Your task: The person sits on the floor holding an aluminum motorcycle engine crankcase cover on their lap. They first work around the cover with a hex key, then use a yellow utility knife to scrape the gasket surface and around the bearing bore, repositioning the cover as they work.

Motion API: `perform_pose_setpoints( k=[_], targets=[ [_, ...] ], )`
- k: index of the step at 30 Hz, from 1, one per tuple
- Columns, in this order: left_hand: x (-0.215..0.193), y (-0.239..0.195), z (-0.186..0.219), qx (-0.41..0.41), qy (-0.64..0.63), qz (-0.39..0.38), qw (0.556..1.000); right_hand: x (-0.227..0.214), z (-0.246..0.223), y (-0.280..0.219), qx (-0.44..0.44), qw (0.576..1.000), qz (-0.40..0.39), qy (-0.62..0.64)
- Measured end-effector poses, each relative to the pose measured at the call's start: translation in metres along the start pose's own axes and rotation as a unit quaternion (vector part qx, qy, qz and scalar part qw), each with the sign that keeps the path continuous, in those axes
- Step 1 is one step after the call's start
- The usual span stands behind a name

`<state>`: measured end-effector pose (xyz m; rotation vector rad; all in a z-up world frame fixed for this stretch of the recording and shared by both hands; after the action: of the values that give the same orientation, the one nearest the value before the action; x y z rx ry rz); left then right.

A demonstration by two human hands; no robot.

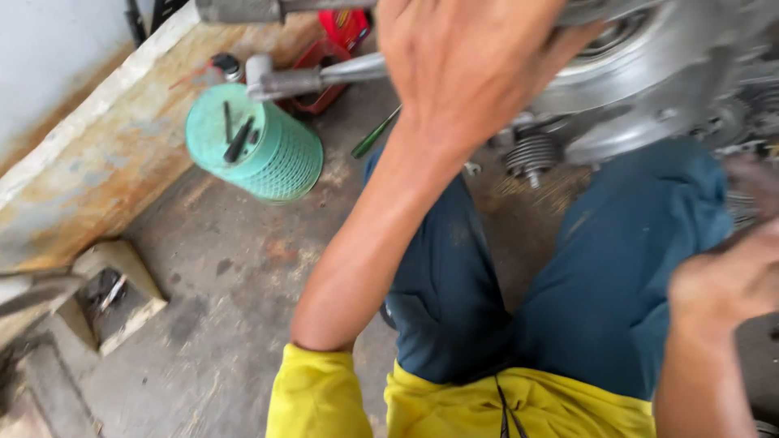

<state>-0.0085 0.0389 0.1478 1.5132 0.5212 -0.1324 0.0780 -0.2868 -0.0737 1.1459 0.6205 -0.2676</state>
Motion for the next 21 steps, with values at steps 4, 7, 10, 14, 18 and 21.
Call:
perform_pose_setpoints(
  k=[4,7,10,14,18,21],
  targets=[
    [0.015,0.004,-0.009,0.027,-0.035,-0.004,0.999,-0.096,-0.062,0.069,0.052,0.810,-0.011,0.584],
    [0.023,0.008,-0.017,0.031,-0.015,-0.016,0.999,-0.084,-0.134,-0.003,0.185,0.647,-0.240,0.699],
    [0.029,0.013,-0.026,0.033,0.015,-0.035,0.999,-0.081,-0.194,-0.008,0.090,0.549,-0.349,0.754],
    [0.025,0.017,-0.036,0.025,0.021,-0.039,0.999,-0.064,-0.192,-0.026,0.046,0.626,-0.345,0.698],
    [0.029,0.025,-0.040,0.039,0.046,-0.034,0.998,-0.019,-0.177,-0.042,0.214,0.628,-0.522,0.536],
    [0.030,0.019,-0.038,0.041,0.039,-0.047,0.997,-0.080,-0.171,0.015,0.071,0.668,-0.258,0.694]
  ],
)
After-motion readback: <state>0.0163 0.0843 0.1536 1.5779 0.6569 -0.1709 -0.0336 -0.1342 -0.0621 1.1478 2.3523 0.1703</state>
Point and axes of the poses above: each hand's wrist, its own y-axis towards the middle knuckle, its own x-axis out of the palm, z = x × y, the point moved 3 cm from there along y, towards the middle knuckle, and after that the axes turned 2 degrees about y, right-handed, at the moved point
